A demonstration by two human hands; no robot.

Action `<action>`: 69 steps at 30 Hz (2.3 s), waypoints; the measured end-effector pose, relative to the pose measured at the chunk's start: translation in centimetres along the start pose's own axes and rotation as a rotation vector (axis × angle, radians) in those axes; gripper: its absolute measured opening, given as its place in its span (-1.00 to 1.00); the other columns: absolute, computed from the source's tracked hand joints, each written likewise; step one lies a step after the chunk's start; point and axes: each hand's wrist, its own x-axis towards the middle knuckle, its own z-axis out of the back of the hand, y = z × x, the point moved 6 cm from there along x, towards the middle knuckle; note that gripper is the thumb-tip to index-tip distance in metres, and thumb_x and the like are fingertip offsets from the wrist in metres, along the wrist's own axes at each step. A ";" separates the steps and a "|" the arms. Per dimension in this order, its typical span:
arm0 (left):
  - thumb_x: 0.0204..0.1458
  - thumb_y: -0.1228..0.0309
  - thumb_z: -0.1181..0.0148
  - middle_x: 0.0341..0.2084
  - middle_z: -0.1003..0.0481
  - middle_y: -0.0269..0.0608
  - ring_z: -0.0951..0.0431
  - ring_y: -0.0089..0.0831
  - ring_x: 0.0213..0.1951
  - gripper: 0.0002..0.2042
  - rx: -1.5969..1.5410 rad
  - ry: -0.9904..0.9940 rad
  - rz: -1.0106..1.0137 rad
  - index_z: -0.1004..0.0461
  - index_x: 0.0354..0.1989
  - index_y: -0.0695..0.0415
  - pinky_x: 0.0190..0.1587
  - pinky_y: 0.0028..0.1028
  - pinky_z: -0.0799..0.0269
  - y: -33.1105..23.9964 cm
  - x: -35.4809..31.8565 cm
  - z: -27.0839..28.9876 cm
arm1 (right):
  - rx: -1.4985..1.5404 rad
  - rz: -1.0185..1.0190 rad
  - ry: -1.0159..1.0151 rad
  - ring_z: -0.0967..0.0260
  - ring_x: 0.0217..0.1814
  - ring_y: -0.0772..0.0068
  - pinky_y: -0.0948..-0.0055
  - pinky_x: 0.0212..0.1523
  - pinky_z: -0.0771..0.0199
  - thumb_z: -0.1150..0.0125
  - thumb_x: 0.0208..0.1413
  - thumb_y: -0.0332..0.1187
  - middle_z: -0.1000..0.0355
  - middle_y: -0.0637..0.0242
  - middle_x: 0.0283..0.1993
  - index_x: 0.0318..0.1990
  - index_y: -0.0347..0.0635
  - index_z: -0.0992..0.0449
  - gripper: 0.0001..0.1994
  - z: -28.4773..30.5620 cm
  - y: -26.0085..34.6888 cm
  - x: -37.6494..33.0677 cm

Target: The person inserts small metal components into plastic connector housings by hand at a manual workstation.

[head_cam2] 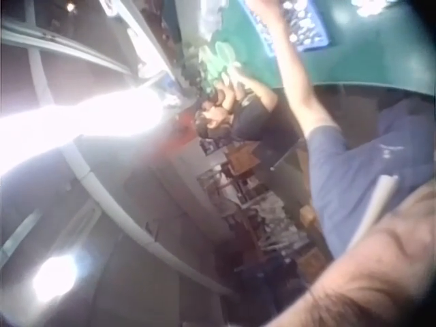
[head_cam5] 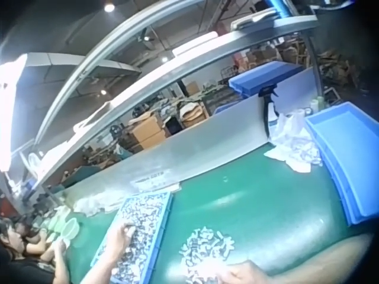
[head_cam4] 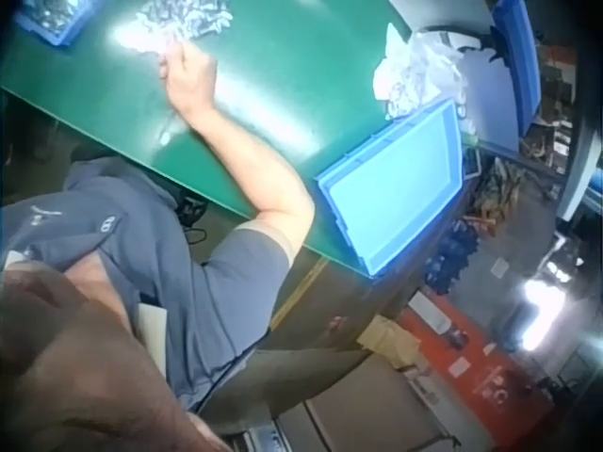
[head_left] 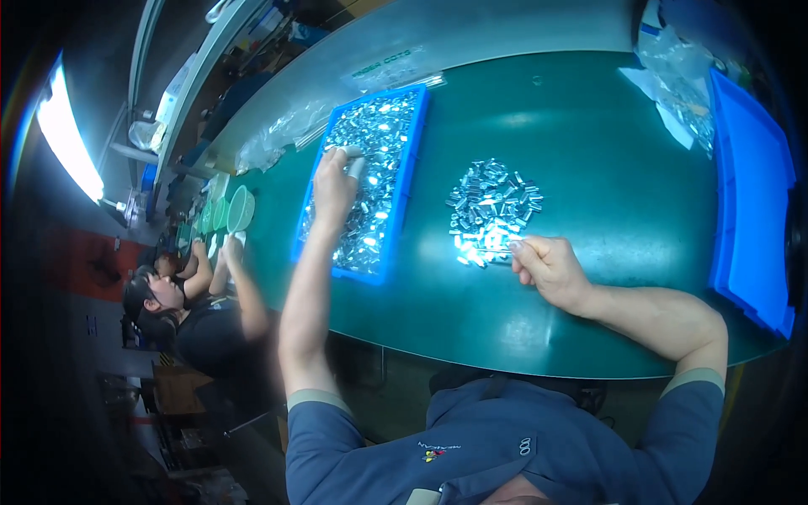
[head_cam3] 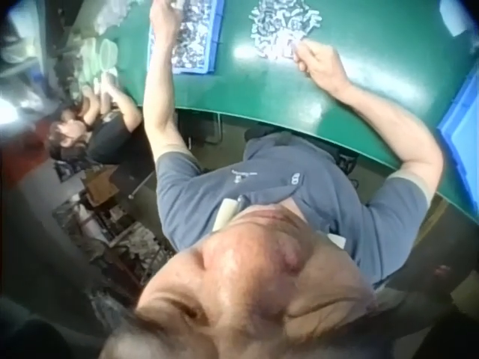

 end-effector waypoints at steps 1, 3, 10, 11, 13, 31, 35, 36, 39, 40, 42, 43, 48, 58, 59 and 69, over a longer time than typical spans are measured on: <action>0.06 0.48 -0.37 -0.22 -0.61 -0.07 -0.62 -0.15 -0.19 -0.83 0.118 0.028 0.015 -0.60 -0.17 0.17 -0.10 -0.28 -0.54 0.3 0.0 -0.4 | 0.006 -0.007 -0.016 -0.34 -0.56 0.66 0.53 -0.53 -0.32 -0.06 0.41 -0.15 -0.42 0.42 -0.60 -0.47 -0.23 -0.52 -0.58 0.0 0.0 0.1; 0.06 0.47 -0.38 -0.22 -0.61 -0.08 -0.62 -0.16 -0.17 -0.82 0.008 0.053 -0.077 -0.61 -0.16 0.16 -0.09 -0.27 -0.53 -3.3 0.4 -2.2 | -0.115 0.146 0.058 -0.39 -0.59 0.46 0.37 -0.52 -0.34 -0.12 0.37 -0.19 -0.41 0.31 -0.62 -0.50 -0.22 -0.48 -0.61 -0.7 0.4 0.0; 0.00 0.48 -0.37 -0.16 -0.57 -0.13 -0.55 -0.09 -0.03 -0.73 -0.310 0.393 -0.487 -0.61 -0.08 0.13 0.00 -0.22 -0.50 -20.4 -0.2 -9.7 | -0.370 0.484 0.168 -0.38 -0.54 0.01 0.08 -0.46 -0.33 -0.19 0.28 -0.23 -0.35 0.12 -0.60 -0.55 -0.18 -0.41 -0.64 -1.7 1.3 -0.7; 0.00 0.48 -0.37 -0.16 -0.57 -0.13 -0.55 -0.09 -0.03 -0.73 -0.319 0.400 -0.499 -0.61 -0.08 0.13 0.00 -0.22 -0.50 -20.8 -0.1 -10.2 | -0.394 0.469 0.182 -0.40 -0.51 0.01 0.08 -0.45 -0.35 -0.19 0.28 -0.23 -0.38 0.12 -0.58 -0.53 -0.18 -0.44 -0.66 -1.8 1.1 -0.7; 0.01 0.50 -0.35 -0.18 -0.57 -0.16 -0.55 -0.10 -0.04 -0.74 -0.271 0.487 -0.529 -0.61 -0.09 0.13 -0.02 -0.21 -0.50 -21.4 -0.1 -11.5 | -0.385 0.457 0.175 -0.41 -0.50 0.01 0.09 -0.44 -0.37 -0.18 0.28 -0.23 -0.40 0.10 -0.56 -0.51 -0.18 -0.46 -0.68 -1.7 0.8 -0.7; 0.16 0.51 -0.29 -0.16 -0.61 -0.24 -0.57 -0.47 -0.11 -0.77 -0.769 0.567 0.168 -0.60 -0.02 0.22 0.01 -0.48 -0.46 -15.6 -8.9 -3.6 | 0.106 0.125 -0.153 -0.30 -0.51 0.66 0.49 -0.48 -0.30 -0.15 0.37 -0.21 -0.49 0.41 -0.50 -0.32 -0.22 -0.52 -0.72 0.8 -0.3 0.5; 0.17 0.53 -0.27 -0.15 -0.61 -0.25 -0.59 -0.48 -0.09 -0.77 -0.791 0.552 0.230 -0.59 0.00 0.23 0.02 -0.48 -0.47 -15.1 -9.2 -3.8 | 0.119 0.123 -0.148 -0.29 -0.51 0.67 0.50 -0.49 -0.29 -0.15 0.36 -0.23 -0.48 0.42 -0.51 -0.32 -0.22 -0.51 -0.74 0.7 -0.5 0.7; 0.17 0.53 -0.27 -0.15 -0.61 -0.25 -0.59 -0.48 -0.09 -0.77 -0.793 0.555 0.229 -0.59 0.00 0.23 0.02 -0.48 -0.47 -15.2 -9.2 -3.8 | 0.119 0.121 -0.150 -0.29 -0.51 0.67 0.50 -0.49 -0.29 -0.15 0.36 -0.23 -0.48 0.42 -0.51 -0.32 -0.22 -0.51 -0.74 0.9 -0.4 0.6; 0.17 0.53 -0.27 -0.16 -0.62 -0.25 -0.59 -0.49 -0.11 -0.76 -0.801 0.545 0.241 -0.59 0.01 0.23 0.01 -0.49 -0.48 -15.5 -9.4 -3.5 | 0.081 0.072 -0.105 -0.39 -0.40 0.67 0.57 -0.39 -0.39 -0.13 0.39 -0.25 -0.50 0.40 -0.44 -0.27 -0.23 -0.52 -0.76 1.1 -0.3 0.4; 0.17 0.53 -0.27 -0.16 -0.62 -0.25 -0.59 -0.50 -0.10 -0.76 -0.810 0.549 0.257 -0.59 0.01 0.23 0.01 -0.49 -0.48 -15.3 -9.6 -3.6 | 0.074 0.062 -0.107 -0.39 -0.40 0.67 0.57 -0.39 -0.39 -0.14 0.39 -0.25 -0.50 0.40 -0.44 -0.27 -0.23 -0.52 -0.76 1.1 -0.4 0.4; 0.18 0.53 -0.27 -0.17 -0.62 -0.26 -0.59 -0.50 -0.10 -0.76 -0.819 0.541 0.280 -0.59 0.01 0.23 0.02 -0.49 -0.48 -14.7 -10.0 -3.9 | 0.063 0.056 -0.098 -0.38 -0.40 0.67 0.58 -0.39 -0.38 -0.14 0.38 -0.26 -0.49 0.41 -0.45 -0.27 -0.23 -0.52 -0.76 1.1 -0.4 0.5; 0.18 0.52 -0.26 -0.17 -0.62 -0.25 -0.60 -0.50 -0.10 -0.76 -0.833 0.547 0.269 -0.59 0.02 0.23 0.01 -0.49 -0.48 -14.6 -10.1 -4.1 | 0.060 0.050 -0.089 -0.38 -0.40 0.68 0.58 -0.39 -0.38 -0.15 0.38 -0.27 -0.48 0.41 -0.45 -0.28 -0.24 -0.51 -0.77 1.1 -0.5 0.5; 0.20 0.50 -0.26 -0.18 -0.63 -0.20 -0.62 -0.47 -0.12 -0.76 -0.839 0.582 0.183 -0.59 0.02 0.23 -0.03 -0.47 -0.51 -15.6 -9.8 -3.5 | -0.014 0.043 -0.035 -0.36 -0.40 0.69 0.58 -0.38 -0.37 -0.18 0.36 -0.29 -0.47 0.41 -0.45 -0.28 -0.25 -0.51 -0.79 0.4 -0.5 0.5; 0.20 0.46 -0.28 -0.19 -0.65 -0.18 -0.63 -0.49 -0.18 -0.78 -0.917 0.558 0.196 -0.62 -0.01 0.21 -0.14 -0.48 -0.54 -15.5 -10.6 -3.6 | -0.067 0.143 -0.054 -0.36 -0.43 0.65 0.57 -0.41 -0.35 -0.13 0.37 -0.32 -0.47 0.40 -0.47 -0.28 -0.27 -0.54 -0.78 0.2 -0.1 0.3; 0.19 0.45 -0.29 -0.22 -0.65 -0.17 -0.63 -0.46 -0.20 -0.78 -0.898 0.537 0.198 -0.63 -0.02 0.20 -0.13 -0.46 -0.53 -15.8 -10.3 -3.3 | -0.097 0.127 -0.029 -0.36 -0.45 0.65 0.56 -0.43 -0.35 -0.11 0.38 -0.30 -0.46 0.40 -0.49 -0.32 -0.27 -0.54 -0.75 0.2 0.0 0.3; 0.20 0.45 -0.27 -0.26 -0.66 -0.12 -0.66 -0.37 -0.17 -0.79 -0.871 0.589 0.096 -0.63 -0.03 0.20 -0.11 -0.40 -0.55 -15.3 -10.4 -3.4 | -0.104 0.032 0.154 -0.31 -0.59 0.66 0.55 -0.53 -0.30 0.01 0.45 -0.16 -0.40 0.41 -0.63 -0.45 -0.24 -0.53 -0.56 -0.6 0.1 0.0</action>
